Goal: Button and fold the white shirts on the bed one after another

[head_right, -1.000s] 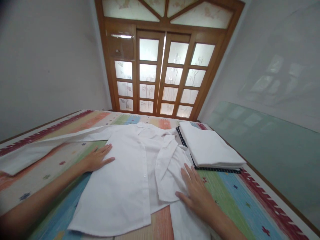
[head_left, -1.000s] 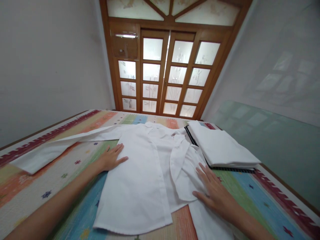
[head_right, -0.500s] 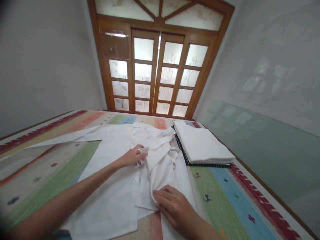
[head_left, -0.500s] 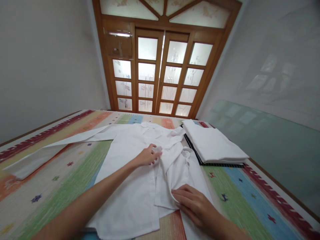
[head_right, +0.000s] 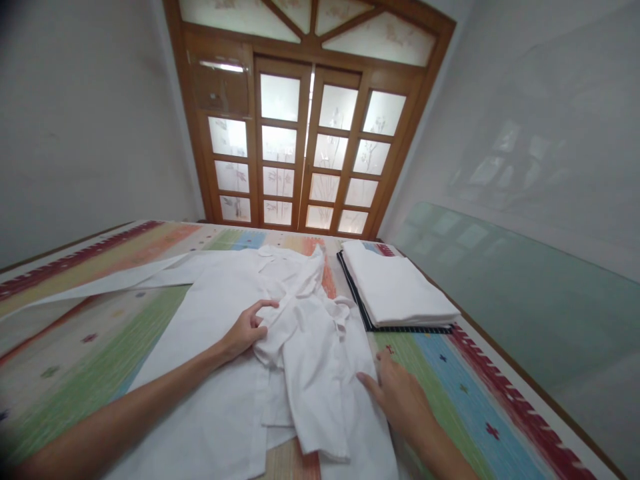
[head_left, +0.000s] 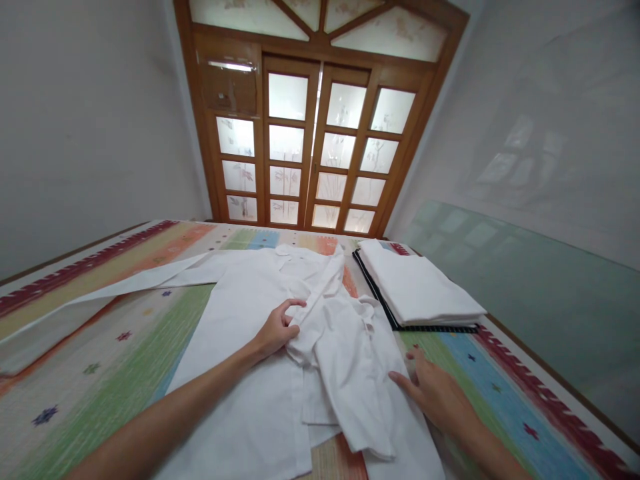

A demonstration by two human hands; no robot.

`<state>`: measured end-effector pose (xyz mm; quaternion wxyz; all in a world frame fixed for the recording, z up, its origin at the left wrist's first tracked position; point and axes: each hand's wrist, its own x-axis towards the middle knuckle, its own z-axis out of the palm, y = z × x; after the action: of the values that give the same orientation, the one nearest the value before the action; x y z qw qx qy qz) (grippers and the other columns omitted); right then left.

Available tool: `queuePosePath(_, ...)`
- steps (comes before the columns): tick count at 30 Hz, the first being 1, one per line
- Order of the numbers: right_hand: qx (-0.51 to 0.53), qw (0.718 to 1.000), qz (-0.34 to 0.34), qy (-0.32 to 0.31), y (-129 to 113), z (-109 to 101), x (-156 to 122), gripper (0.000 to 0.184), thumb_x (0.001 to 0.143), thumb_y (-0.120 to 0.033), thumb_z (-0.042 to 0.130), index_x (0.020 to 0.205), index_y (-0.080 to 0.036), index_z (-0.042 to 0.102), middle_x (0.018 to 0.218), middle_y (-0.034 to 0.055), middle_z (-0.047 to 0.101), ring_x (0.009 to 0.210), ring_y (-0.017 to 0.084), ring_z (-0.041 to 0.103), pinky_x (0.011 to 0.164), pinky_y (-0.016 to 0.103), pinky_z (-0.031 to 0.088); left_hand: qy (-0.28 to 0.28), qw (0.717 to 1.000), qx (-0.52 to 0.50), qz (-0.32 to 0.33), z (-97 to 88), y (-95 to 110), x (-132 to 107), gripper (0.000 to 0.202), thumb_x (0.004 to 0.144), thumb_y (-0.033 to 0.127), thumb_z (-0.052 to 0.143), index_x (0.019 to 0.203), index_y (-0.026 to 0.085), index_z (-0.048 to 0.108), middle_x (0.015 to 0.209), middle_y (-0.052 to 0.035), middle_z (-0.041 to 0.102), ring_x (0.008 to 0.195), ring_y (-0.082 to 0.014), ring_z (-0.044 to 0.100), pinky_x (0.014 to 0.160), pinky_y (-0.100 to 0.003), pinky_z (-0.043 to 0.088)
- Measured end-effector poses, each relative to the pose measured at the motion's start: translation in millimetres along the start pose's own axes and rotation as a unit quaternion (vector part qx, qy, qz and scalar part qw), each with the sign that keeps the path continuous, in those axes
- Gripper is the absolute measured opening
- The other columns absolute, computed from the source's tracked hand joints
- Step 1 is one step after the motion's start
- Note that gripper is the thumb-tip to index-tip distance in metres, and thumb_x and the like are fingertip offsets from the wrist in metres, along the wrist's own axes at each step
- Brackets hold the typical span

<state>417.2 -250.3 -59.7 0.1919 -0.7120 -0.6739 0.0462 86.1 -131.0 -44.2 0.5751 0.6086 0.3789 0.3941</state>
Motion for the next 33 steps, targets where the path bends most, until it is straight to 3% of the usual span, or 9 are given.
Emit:
queuePosePath(5, 0.094, 0.991, -0.029, -0.094, -13.4, -16.2, 17.0, 0.030, 0.078, -0.047, 0.053, 0.061, -0.024, 0.045, 0.059, 0.0028, 0.058, 0.059, 0.022, 0.057, 0.057, 0.032, 0.043, -0.002, 1.000, 0.025, 0.000, -8.9, -0.4, -12.8, 0.055, 0.055, 0.016, 0.051, 0.108, 0.014, 0.065, 0.040, 0.0125, 0.034, 0.038, -0.0041, 0.023, 0.040, -0.016, 0.014)
queuePosePath(9, 0.278, 0.958, 0.026, -0.069, -30.2, -56.5, 30.7, 0.038, 0.084, -0.061, 0.047, 0.075, -0.025, 0.045, 0.058, -0.0031, 0.052, 0.052, 0.016, 0.049, 0.048, 0.025, 0.036, 0.000, 1.000, -0.014, -0.019, -13.4, -5.5, -16.0, 0.048, 0.052, 0.018, 0.051, 0.096, 0.013, 0.069, 0.042, 0.0099, 0.037, 0.040, -0.0045, 0.023, 0.041, -0.018, 0.013)
queuePosePath(12, 0.311, 0.947, 0.078, -0.031, -34.2, -99.1, 54.5, 0.044, 0.081, -0.069, 0.047, 0.085, -0.026, 0.045, 0.055, -0.0048, 0.051, 0.043, 0.014, 0.043, 0.041, 0.023, 0.029, 0.005, 0.998, -0.056, -0.030, -13.8, -8.6, -14.7, 0.045, 0.052, 0.018, 0.054, 0.095, 0.013, 0.069, 0.045, 0.0084, 0.041, 0.040, -0.0054, 0.028, 0.042, -0.019, 0.015)
queuePosePath(14, 0.243, 0.967, 0.065, 0.033, -32.8, -129.5, 79.2, 0.044, 0.080, -0.069, 0.049, 0.087, -0.025, 0.049, 0.057, -0.0019, 0.055, 0.044, 0.015, 0.046, 0.042, 0.024, 0.031, 0.020, 0.996, -0.083, -0.039, -12.7, -8.0, -13.7, 0.040, 0.055, 0.020, 0.061, 0.094, 0.014, 0.068, 0.050, 0.0066, 0.046, 0.043, -0.0066, 0.036, 0.043, -0.019, 0.021)
queuePosePath(17, 0.003, 0.979, 0.014, 0.205, -28.6, -169.9, 122.0, 0.037, 0.089, -0.056, 0.048, 0.081, -0.022, 0.057, 0.069, 0.0077, 0.062, 0.062, 0.019, 0.058, 0.058, 0.030, 0.041, 0.044, 0.992, -0.113, -0.040, -10.3, -3.2, -14.0, 0.043, 0.061, 0.033, 0.073, 0.100, 0.015, 0.066, 0.068, 0.0016, 0.058, 0.058, -0.0106, 0.052, 0.052, -0.020, 0.036)
queuePosePath(21, -0.215, 0.949, 0.032, 0.228, -20.1, -197.3, 171.0, 0.031, 0.098, -0.038, 0.043, 0.104, -0.017, 0.066, 0.086, 0.0176, 0.068, 0.086, 0.031, 0.066, 0.073, 0.043, 0.045, 0.008, 0.994, -0.103, -0.029, -8.8, 3.1, -17.2, 0.067, 0.065, 0.048, 0.077, 0.122, 0.020, 0.057, 0.097, -0.0053, 0.065, 0.085, -0.0179, 0.062, 0.074, -0.028, 0.047)
queuePosePath(25, -0.292, 0.945, 0.062, 0.134, -5.7, -182.9, 201.7, 0.036, 0.098, -0.029, 0.037, 0.116, -0.016, 0.065, 0.103, 0.0210, 0.068, 0.090, 0.034, 0.064, 0.072, 0.043, 0.046, -0.030, 0.999, 0.030, 0.025, -9.6, 3.8, -20.0, 0.067, 0.065, 0.043, 0.078, 0.124, 0.019, 0.058, 0.112, -0.0065, 0.065, 0.104, -0.0242, 0.059, 0.096, -0.035, 0.043)
queuePosePath(29, -0.295, 0.951, 0.078, 0.039, -1.1, -132.0, 217.4, 0.031, 0.092, -0.018, 0.046, 0.113, -0.013, 0.068, 0.114, 0.0190, 0.066, 0.102, 0.031, 0.061, 0.077, 0.038, 0.046, -0.037, 0.990, 0.125, 0.054, -10.0, 3.5, -23.2, 0.055, 0.069, 0.039, 0.072, 0.119, 0.018, 0.061, 0.122, -0.0073, 0.064, 0.115, -0.0274, 0.055, 0.104, -0.037, 0.038)
queuePosePath(33, -0.335, 0.939, -0.062, 0.052, -27.0, -72.0, 223.5, 0.029, 0.091, -0.022, 0.050, 0.113, -0.013, 0.067, 0.129, 0.0179, 0.058, 0.117, 0.033, 0.052, 0.090, 0.041, 0.043, -0.049, 0.986, 0.152, 0.043, -8.1, 2.3, -26.4, 0.047, 0.072, 0.036, 0.067, 0.115, 0.017, 0.064, 0.118, -0.0067, 0.067, 0.112, -0.0256, 0.058, 0.102, -0.034, 0.040)
